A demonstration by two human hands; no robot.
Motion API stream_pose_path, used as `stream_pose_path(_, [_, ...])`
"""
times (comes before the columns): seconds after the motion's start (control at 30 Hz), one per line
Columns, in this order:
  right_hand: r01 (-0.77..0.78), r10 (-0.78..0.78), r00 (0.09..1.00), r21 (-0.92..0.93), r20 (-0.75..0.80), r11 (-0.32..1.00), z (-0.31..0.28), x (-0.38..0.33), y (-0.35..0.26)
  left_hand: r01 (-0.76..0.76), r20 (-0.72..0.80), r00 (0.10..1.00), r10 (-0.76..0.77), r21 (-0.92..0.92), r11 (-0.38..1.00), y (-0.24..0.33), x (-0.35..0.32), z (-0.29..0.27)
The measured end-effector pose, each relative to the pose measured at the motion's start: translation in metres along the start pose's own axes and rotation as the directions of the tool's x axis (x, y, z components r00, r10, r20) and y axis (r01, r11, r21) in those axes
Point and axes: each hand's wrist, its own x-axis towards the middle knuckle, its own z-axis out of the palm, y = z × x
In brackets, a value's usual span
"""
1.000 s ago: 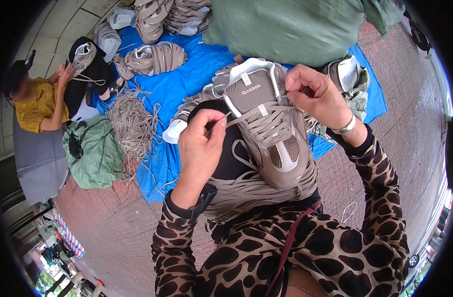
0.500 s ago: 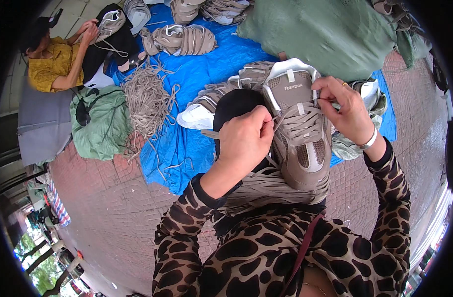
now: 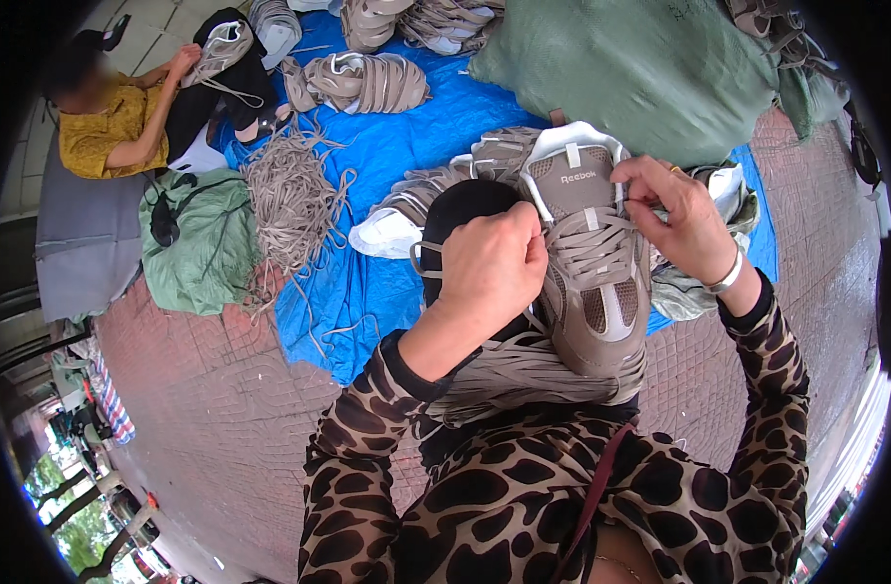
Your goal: The person sits on a blue tarp and wraps beige shoelaces around a beige Reebok sneaker. They repeatedly thread the laces through the eyelets and around the shoe's upper, securing it tightly. Another person is visible in the background performing a similar task.
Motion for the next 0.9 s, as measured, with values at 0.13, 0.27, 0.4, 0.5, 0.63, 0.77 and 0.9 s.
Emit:
stream_pose_path(0.13, [-0.009, 0.009, 1.000, 0.005, -0.002, 1.000, 0.000, -0.001, -0.001, -0.044, 0.003, 0.999, 0.044, 0.085, 0.995, 0.002, 0.001, 0.005])
stream_pose_path(0.27, [0.195, -0.191, 0.981, -0.152, 0.039, 0.969, -0.009, 0.005, 0.008, -0.190, 0.044, 0.981, 0.187, 0.362, 0.913, 0.015, 0.004, 0.000])
stream_pose_path(0.4, [0.512, -0.463, 0.856, -0.254, 0.229, 0.821, -0.034, 0.033, 0.011, -0.588, 0.164, 0.805, 0.570, 0.340, 0.734, -0.002, 0.025, -0.024])
stream_pose_path(0.5, [0.570, -0.472, 0.763, -0.114, 0.442, 0.814, -0.035, 0.050, 0.027, -0.610, 0.327, 0.775, 0.541, 0.162, 0.776, -0.017, 0.038, -0.031])
stream_pose_path(0.63, [0.443, -0.389, 0.768, 0.016, 0.508, 0.896, -0.028, 0.039, 0.037, -0.524, 0.389, 0.790, 0.474, 0.025, 0.852, -0.025, 0.046, -0.024])
stream_pose_path(0.77, [0.257, -0.195, 0.835, -0.052, 0.514, 0.965, -0.026, 0.037, 0.022, -0.366, 0.464, 0.824, 0.323, 0.002, 0.931, -0.015, 0.056, -0.020])
stream_pose_path(0.9, [0.159, -0.183, 0.982, 0.344, 0.039, 0.925, -0.005, 0.065, 0.037, -0.003, 0.376, 0.918, 0.129, -0.317, 0.948, -0.012, 0.074, -0.025])
